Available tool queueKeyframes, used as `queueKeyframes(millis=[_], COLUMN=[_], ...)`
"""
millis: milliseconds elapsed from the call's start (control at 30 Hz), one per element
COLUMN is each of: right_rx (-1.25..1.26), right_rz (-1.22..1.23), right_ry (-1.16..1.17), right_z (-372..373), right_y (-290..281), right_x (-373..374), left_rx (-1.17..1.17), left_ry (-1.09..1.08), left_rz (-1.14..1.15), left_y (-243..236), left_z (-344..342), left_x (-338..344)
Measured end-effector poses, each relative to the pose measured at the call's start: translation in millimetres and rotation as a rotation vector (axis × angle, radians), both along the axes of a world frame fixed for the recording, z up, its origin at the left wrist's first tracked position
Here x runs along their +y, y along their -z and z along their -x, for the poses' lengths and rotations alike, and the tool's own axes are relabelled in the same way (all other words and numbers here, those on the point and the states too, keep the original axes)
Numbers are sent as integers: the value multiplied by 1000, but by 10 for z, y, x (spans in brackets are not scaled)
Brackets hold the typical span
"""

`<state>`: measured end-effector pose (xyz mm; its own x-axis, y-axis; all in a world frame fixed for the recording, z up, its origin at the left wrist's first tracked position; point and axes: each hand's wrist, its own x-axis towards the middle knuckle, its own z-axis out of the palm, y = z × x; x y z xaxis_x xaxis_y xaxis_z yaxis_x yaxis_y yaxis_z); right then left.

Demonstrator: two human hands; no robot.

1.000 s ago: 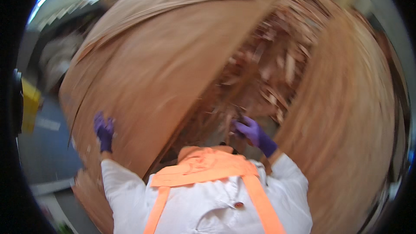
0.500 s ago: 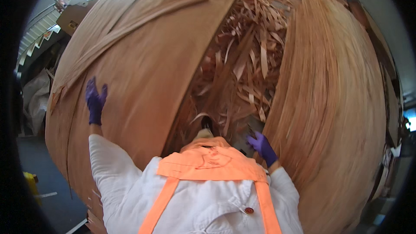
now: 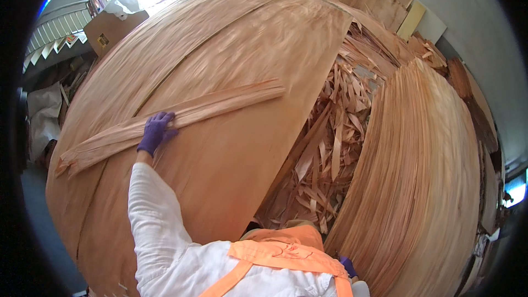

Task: The person selects, cuts, and tapes sheets of wood veneer. They handle a large stack of veneer, use a knife to trim pieces, and apply small strips of tape to secure the wood surfaces.

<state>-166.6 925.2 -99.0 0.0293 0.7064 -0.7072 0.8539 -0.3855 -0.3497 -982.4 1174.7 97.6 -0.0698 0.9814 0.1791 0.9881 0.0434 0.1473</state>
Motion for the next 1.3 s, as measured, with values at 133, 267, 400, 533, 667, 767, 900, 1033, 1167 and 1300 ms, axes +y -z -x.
queueKeyframes(millis=[133, 267, 400, 533, 667, 767, 900, 1033, 1167, 1300], right_rx=[68, 122, 170, 140, 229, 264, 270, 97, 14, 6], right_rz=[-77, -152, -252, -247, -132, -383, -319, -452, -329, -320], right_ry=[-62, -108, -155, -180, 24, -35, -19, 53, 146, 159], right_z=[-55, -106, -342, -517, -715, -1049, -924, -1232, -1405, -1669], right_y=[-16, 42, 60, -273, -583, -127, -650, -525, -590, -612], right_x=[662, 1620, 2844, 3967, 4934, 5549, 6290, 6821, 7639, 8264], left_rx=[126, 109, 94, 114, 243, 215, 293, 314, 359, 398], left_ry=[6, -131, -216, -260, -327, -320, -419, -490, -665, -562], left_rz=[-124, -282, -339, -450, -617, -675, -689, -773, -614, -715], left_y=[-7, -169, -325, -541, -476, -490, -391, -331, -425, -533], left_z=[-117, -318, -711, -1173, -1437, -1771, -1933, -1830, -1874, -2090], left_x=[140, 171, 623, 1242, 2156, 3145, 4154, 5564, 6857, 7937])
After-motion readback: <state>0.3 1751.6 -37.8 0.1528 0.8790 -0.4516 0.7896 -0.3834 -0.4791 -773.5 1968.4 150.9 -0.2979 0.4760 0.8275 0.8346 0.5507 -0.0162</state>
